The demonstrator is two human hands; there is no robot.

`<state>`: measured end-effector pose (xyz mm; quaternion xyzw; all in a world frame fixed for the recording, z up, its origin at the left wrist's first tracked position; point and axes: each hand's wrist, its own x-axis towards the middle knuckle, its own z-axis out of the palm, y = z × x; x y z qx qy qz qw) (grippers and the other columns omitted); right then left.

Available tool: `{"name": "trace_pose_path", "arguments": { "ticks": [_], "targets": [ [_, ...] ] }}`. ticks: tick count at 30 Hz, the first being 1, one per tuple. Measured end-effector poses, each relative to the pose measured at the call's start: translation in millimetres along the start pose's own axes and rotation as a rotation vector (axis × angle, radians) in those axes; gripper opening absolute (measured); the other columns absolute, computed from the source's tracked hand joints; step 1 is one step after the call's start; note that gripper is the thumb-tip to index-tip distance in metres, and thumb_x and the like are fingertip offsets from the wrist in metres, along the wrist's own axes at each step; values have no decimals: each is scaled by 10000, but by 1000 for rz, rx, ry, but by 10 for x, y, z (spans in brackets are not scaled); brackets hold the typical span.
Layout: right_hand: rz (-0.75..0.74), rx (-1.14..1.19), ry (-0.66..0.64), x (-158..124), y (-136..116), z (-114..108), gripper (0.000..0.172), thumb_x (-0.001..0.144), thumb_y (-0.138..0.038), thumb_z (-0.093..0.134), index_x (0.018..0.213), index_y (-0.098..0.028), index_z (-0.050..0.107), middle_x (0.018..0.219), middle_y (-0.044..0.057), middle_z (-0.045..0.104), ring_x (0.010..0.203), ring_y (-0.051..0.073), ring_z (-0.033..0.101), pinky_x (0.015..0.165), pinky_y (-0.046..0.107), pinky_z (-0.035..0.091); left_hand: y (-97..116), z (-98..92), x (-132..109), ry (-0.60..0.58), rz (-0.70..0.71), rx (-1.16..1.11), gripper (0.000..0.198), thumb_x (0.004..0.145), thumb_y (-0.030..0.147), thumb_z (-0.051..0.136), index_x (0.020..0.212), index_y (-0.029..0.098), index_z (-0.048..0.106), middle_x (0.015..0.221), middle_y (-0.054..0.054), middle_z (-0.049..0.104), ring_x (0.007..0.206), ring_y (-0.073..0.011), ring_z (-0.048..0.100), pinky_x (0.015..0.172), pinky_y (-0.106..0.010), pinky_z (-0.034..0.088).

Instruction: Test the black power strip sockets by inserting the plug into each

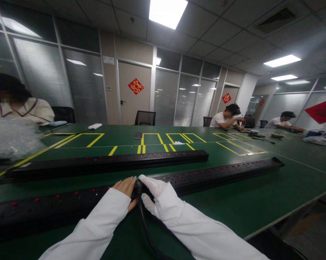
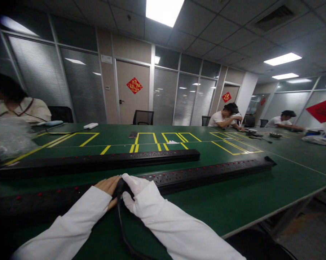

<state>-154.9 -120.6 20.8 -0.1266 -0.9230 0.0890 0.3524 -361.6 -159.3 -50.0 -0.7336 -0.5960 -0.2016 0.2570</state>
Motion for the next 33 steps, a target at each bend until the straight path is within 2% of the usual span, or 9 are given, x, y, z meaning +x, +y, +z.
{"name": "trace_pose_path", "arguments": {
  "ticks": [14,25,33],
  "targets": [
    [10,-4,9,4,-3,17,534,878,-336,421,1388,-249,289,1308,51,495,1156,177,501,980,301,416,61,-65,14,16,-27,-9,472,788,305,430,1205,88,473,1197,-200,564,1098,-311,533,904,-452,415],
    [13,-17,24,-6,-14,29,546,869,-315,426,1393,-269,281,1306,39,495,1152,170,505,980,300,425,91,-69,30,31,-32,12,489,745,207,426,1214,76,463,1186,-198,573,1104,-304,530,920,-451,406],
    [-16,-14,36,-2,-2,18,548,861,-303,427,1390,-254,292,1306,55,495,1147,183,510,963,318,448,83,-92,34,23,-26,-20,502,737,224,442,1222,92,453,1173,-188,580,1095,-308,535,913,-446,427]
  ]
}}
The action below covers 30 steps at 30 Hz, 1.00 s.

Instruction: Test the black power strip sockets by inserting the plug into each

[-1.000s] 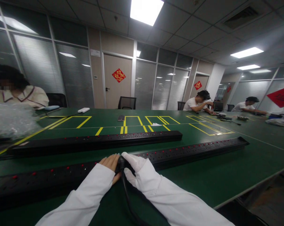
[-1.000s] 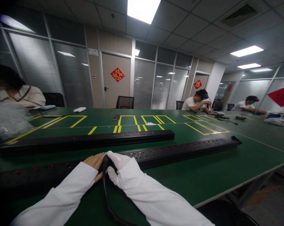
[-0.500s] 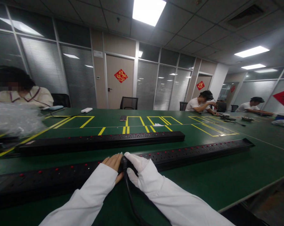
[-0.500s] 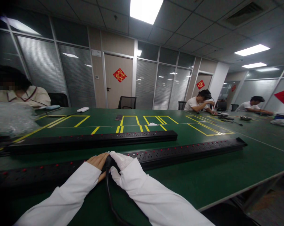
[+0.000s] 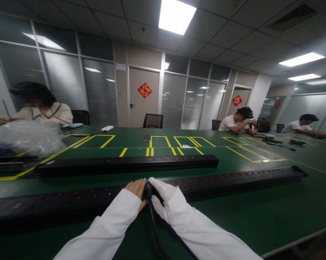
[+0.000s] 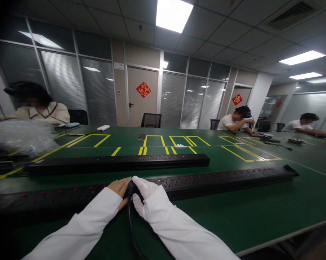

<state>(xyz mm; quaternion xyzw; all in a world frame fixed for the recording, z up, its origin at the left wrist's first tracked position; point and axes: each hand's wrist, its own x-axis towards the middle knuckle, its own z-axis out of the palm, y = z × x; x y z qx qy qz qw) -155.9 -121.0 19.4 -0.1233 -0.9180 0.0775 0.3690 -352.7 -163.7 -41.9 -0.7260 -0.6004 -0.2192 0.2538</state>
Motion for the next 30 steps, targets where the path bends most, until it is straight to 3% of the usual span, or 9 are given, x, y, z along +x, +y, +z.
{"name": "trace_pose_path", "arguments": {
  "ticks": [5,23,30],
  "targets": [
    [-13,-15,22,3,54,30,536,844,-283,442,1364,-198,346,1293,84,506,1145,190,510,972,328,440,-12,17,2,-13,-13,5,484,754,227,451,1217,87,462,1173,-184,581,1090,-302,539,915,-439,433],
    [-75,-63,85,4,97,114,526,827,-201,446,1345,-192,357,1263,88,533,1134,177,521,967,315,451,-4,63,-23,-19,1,66,495,756,231,471,1216,50,437,1205,-202,555,1100,-308,527,932,-452,419],
    [-32,-90,80,-7,-6,64,519,852,-226,424,1363,-253,339,1281,43,524,1134,185,525,972,328,450,-3,79,-22,-19,-24,65,504,747,234,467,1222,69,435,1205,-188,563,1100,-302,529,938,-455,414]
  ]
}}
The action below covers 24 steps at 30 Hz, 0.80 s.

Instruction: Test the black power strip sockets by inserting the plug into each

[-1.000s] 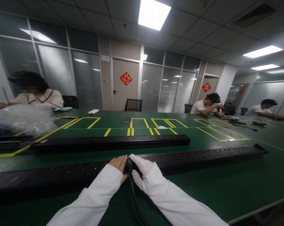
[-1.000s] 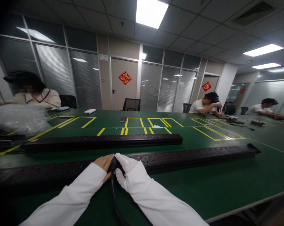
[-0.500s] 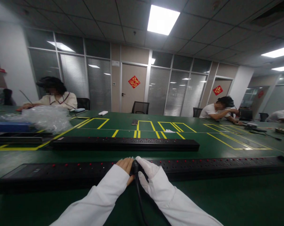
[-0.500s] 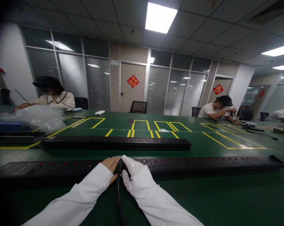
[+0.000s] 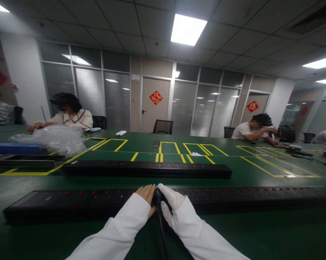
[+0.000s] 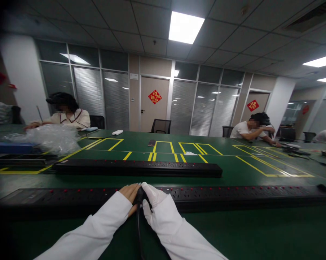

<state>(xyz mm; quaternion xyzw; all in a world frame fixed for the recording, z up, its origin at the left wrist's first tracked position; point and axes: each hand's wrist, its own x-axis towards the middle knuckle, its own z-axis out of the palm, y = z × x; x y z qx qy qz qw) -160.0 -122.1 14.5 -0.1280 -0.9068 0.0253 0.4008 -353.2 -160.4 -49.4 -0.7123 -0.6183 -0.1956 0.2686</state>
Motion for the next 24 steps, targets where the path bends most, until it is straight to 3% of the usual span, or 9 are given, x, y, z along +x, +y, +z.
{"name": "trace_pose_path", "arguments": {
  "ticks": [12,24],
  "targets": [
    [5,8,0,6,51,53,571,842,-225,433,1388,-321,294,1292,-4,515,1130,180,530,969,323,457,20,20,13,-14,-12,-1,546,724,238,503,1227,33,441,1202,-199,561,1106,-314,522,952,-455,406],
    [40,58,-56,100,104,157,589,791,-199,446,1358,-334,356,1296,-23,510,1140,167,521,984,309,433,11,75,-3,-35,-13,12,566,690,180,469,1233,23,429,1234,-214,534,1112,-319,512,945,-473,398]
  ]
}}
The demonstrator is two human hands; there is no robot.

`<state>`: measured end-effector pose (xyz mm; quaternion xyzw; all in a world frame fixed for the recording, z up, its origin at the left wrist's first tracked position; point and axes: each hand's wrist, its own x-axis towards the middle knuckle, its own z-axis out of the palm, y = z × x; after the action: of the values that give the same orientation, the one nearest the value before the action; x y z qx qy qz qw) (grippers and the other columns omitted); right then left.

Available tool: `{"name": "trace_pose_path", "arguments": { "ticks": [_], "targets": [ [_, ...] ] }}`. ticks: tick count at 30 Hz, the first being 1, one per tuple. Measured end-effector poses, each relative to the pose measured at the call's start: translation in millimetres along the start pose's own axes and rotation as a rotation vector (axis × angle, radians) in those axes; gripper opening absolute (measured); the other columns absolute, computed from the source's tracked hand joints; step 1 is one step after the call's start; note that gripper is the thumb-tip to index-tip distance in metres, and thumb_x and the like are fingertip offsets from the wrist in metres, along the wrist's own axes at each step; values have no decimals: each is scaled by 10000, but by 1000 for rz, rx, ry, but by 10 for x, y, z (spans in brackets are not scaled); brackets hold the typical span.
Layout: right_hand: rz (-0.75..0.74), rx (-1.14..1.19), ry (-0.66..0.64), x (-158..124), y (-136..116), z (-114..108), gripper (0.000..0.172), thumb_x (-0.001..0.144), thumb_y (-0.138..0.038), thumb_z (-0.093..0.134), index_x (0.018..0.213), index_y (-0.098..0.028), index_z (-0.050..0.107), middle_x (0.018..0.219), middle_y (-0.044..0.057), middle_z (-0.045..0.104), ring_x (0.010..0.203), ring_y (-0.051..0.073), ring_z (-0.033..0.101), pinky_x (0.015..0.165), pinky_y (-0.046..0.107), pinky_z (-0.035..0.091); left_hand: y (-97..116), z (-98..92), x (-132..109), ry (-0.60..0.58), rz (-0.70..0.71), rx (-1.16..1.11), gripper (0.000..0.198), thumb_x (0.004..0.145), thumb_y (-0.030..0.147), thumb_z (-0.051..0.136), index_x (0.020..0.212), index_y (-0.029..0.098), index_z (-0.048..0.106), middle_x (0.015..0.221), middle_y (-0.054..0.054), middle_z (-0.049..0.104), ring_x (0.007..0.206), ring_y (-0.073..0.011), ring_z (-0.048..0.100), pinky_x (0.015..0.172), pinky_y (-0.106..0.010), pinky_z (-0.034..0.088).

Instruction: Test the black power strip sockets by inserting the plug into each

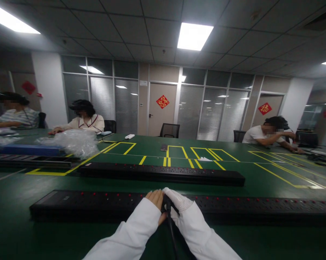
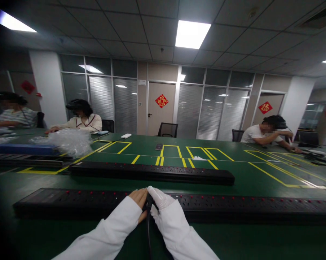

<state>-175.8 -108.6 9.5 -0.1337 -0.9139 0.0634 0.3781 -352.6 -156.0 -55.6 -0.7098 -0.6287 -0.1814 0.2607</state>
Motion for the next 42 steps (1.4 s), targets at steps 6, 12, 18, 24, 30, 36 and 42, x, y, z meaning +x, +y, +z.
{"name": "trace_pose_path", "arguments": {
  "ticks": [6,12,18,24,30,36,42],
  "targets": [
    [13,19,-1,-12,17,46,586,785,-189,446,1351,-321,370,1295,-15,512,1143,164,518,993,309,426,-10,-17,8,29,14,-4,535,708,180,459,1227,53,446,1213,-191,555,1091,-306,527,925,-463,413],
    [14,50,-2,-57,-3,5,523,842,-197,394,1363,-237,359,1308,45,499,1186,147,475,1019,312,395,-15,-117,17,-1,17,-27,517,751,235,469,1236,58,432,1208,-190,555,1101,-306,519,941,-466,400],
    [-17,33,-31,-88,-7,-78,479,875,-223,410,1352,-206,376,1295,66,510,1189,152,472,1019,316,397,18,-197,37,-7,3,-99,530,768,306,488,1230,55,422,1192,-211,550,1105,-326,511,932,-482,402],
    [-9,19,-39,-82,-19,-92,472,877,-227,405,1347,-199,378,1295,68,510,1194,150,466,1016,315,399,-9,-265,48,-30,10,-136,526,782,319,491,1245,83,407,1186,-201,548,1117,-326,500,919,-492,408],
    [-46,-112,-45,-106,-24,-35,546,873,-244,383,1400,-161,269,1369,92,422,1241,183,403,1048,384,351,-38,-287,54,-72,39,-134,559,782,330,504,1260,69,381,1203,-205,532,1127,-317,491,923,-477,409],
    [-32,-280,-98,-95,-61,-18,606,877,-230,341,1431,-82,144,1409,138,348,1276,225,346,1052,447,315,-12,-267,39,-50,23,-108,554,780,312,492,1249,34,392,1199,-220,533,1127,-326,491,932,-482,400],
    [45,-393,-144,-88,-116,-62,544,878,-279,366,1390,-111,293,1352,139,426,1252,268,362,1056,518,245,-38,-338,45,-73,68,-121,550,797,337,474,1257,47,392,1202,-221,537,1114,-329,504,926,-485,401]
  ]
}}
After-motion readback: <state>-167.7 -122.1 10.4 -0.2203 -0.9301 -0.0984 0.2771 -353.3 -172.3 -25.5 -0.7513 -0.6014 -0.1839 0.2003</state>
